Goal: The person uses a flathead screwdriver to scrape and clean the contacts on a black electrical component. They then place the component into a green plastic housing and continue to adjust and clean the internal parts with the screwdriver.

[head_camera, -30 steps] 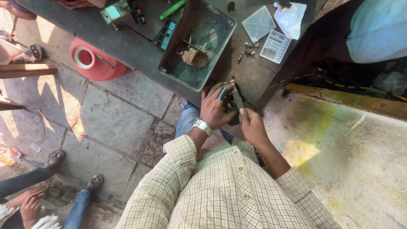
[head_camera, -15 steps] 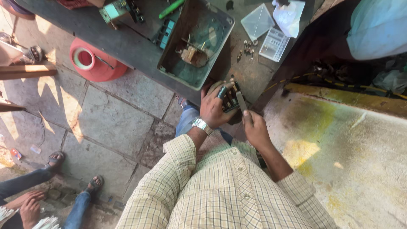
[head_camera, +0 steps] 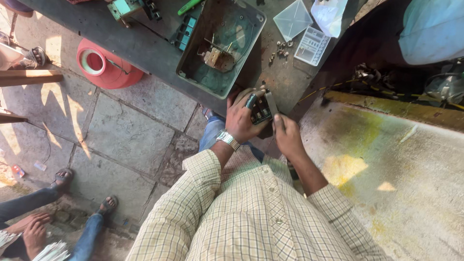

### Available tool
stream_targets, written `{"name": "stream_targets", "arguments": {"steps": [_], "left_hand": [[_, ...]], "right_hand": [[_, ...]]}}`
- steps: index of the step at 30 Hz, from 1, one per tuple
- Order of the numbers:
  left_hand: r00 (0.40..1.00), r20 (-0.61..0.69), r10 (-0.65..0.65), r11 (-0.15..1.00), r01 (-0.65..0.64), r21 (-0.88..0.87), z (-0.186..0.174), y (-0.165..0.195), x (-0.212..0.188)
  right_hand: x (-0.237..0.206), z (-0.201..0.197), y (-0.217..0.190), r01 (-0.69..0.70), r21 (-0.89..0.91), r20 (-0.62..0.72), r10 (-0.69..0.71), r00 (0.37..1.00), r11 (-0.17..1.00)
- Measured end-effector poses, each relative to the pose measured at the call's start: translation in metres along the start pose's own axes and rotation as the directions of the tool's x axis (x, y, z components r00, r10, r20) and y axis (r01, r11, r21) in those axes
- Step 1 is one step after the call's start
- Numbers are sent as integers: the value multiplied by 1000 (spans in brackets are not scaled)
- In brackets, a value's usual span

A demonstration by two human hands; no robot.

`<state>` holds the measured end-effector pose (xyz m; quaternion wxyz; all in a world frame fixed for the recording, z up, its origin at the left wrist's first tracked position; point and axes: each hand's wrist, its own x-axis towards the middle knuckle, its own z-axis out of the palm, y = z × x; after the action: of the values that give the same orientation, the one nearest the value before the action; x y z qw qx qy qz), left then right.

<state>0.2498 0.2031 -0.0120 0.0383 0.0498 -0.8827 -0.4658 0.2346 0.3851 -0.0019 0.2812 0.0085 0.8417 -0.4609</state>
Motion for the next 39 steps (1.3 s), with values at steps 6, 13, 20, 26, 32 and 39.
{"name": "stream_targets", "arguments": {"steps": [6,13,20,26,32,39], "left_hand": [[997,-32,75,997,-75,-1,1,-1,1],[998,-34,56,998,-56,17,0,1,3],[1000,-7,20,1000,-20,-4,-2,2,1],[995,-36,88,996,-88,-3,-3,0,1],[997,-40,58,998,-59,-17,-2,-1,1],[991,-47,128,991,-127,30,-1,0,-3]], "right_hand": [[-2,0,-2,13,-18,16,-13,1000,1000],[2,-2,-5,4,-32,0,-4,1000,999],[-7,1,-4,40,-118,17,-39,999,992],[-6,1,-4,75,58,83,-79,993,996],[-21,-39,13,-384,221,35,386,922,897],[-18,-36,22,-354,-49,84,357,930,934]]}}
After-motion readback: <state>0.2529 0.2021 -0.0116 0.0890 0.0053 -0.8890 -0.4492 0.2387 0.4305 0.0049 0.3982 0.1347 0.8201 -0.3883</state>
